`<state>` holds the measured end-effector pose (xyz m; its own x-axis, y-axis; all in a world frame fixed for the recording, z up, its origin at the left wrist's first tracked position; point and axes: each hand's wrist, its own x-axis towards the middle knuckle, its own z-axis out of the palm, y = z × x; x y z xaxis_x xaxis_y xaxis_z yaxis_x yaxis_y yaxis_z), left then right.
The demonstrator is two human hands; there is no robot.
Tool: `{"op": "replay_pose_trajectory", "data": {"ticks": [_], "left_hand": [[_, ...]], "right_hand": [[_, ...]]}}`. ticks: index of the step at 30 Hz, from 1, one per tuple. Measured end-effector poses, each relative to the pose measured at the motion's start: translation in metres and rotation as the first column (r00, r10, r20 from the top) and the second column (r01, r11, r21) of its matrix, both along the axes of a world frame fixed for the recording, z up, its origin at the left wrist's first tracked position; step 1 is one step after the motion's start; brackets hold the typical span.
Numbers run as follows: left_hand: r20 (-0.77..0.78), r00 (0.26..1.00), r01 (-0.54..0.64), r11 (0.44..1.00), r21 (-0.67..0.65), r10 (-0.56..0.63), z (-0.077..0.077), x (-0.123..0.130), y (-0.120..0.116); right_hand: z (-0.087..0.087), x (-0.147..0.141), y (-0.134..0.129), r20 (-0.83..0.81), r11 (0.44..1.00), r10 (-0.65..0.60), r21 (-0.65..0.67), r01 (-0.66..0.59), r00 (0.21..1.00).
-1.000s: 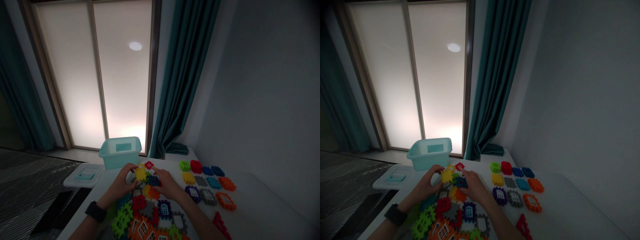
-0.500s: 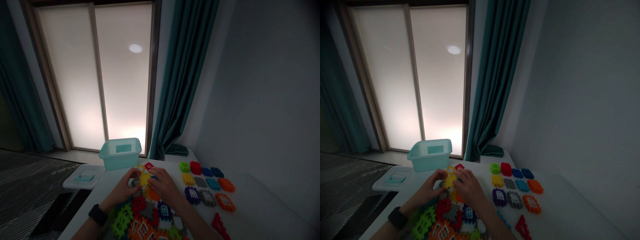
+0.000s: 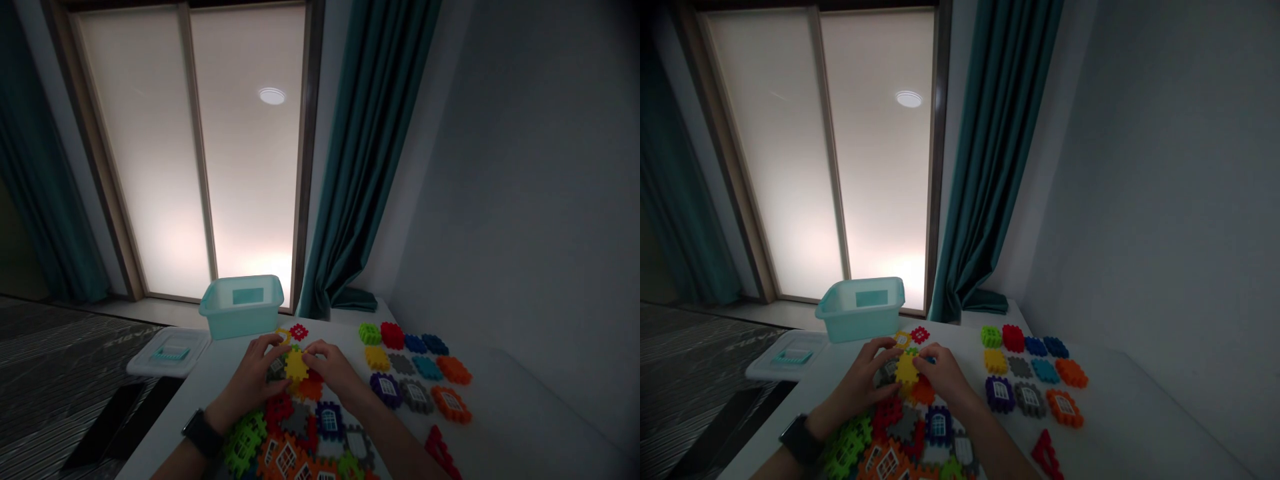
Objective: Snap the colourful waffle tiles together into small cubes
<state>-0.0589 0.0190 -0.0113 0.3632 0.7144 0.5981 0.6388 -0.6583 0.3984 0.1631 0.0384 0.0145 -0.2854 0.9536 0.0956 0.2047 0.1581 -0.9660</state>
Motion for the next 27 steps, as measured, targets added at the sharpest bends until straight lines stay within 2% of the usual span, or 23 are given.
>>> {"op": "replay_pose_trajectory", "data": {"ticks": [3,5,6,8,9,11,13,15,20,27], "left_hand": [[-0.016,1.000,-0.009,1.000,0.011,0.009,0.001,0.000,0.000],[-0.007,1.000,-0.020,1.000,0.021,0.020,0.001,-0.002,0.001],[0.004,1.000,-0.028,0.999,0.026,0.028,0.001,-0.002,0.001],[0.032,0.999,-0.046,0.999,0.030,0.045,0.000,-0.005,0.003],[0.047,0.998,-0.050,0.998,0.028,0.049,0.000,-0.006,0.004],[0.076,0.996,-0.050,0.999,0.019,0.049,0.000,-0.007,0.005],[0.097,0.994,-0.044,0.999,0.013,0.043,-0.001,-0.008,0.005],[0.114,0.993,-0.041,0.999,0.002,0.041,-0.001,-0.007,0.005],[0.150,0.988,-0.015,1.000,-0.027,0.018,-0.002,-0.006,0.003],[0.112,0.994,0.000,1.000,-0.001,0.000,0.000,-0.007,0.001]], "right_hand": [[-0.005,-0.002,0.001,0.010,1.000,0.019,-0.011,-0.019,1.000],[-0.008,-0.003,0.001,0.026,0.997,-0.011,0.071,0.009,1.000],[-0.009,-0.003,0.001,0.047,0.987,-0.034,0.156,0.026,0.998],[-0.009,0.000,-0.001,0.137,0.925,-0.051,0.381,-0.005,0.989],[-0.009,0.002,-0.002,0.213,0.871,-0.035,0.485,-0.074,0.976],[-0.007,0.006,-0.004,0.352,0.771,0.002,0.595,-0.226,0.936],[-0.006,0.008,-0.005,0.414,0.723,0.013,0.625,-0.295,0.910],[-0.005,0.010,-0.004,0.420,0.713,0.004,0.636,-0.297,0.907],[-0.002,0.013,-0.002,0.427,0.711,0.028,0.627,-0.318,0.904],[0.002,0.015,-0.002,0.465,0.729,0.056,0.585,-0.355,0.883]]}}
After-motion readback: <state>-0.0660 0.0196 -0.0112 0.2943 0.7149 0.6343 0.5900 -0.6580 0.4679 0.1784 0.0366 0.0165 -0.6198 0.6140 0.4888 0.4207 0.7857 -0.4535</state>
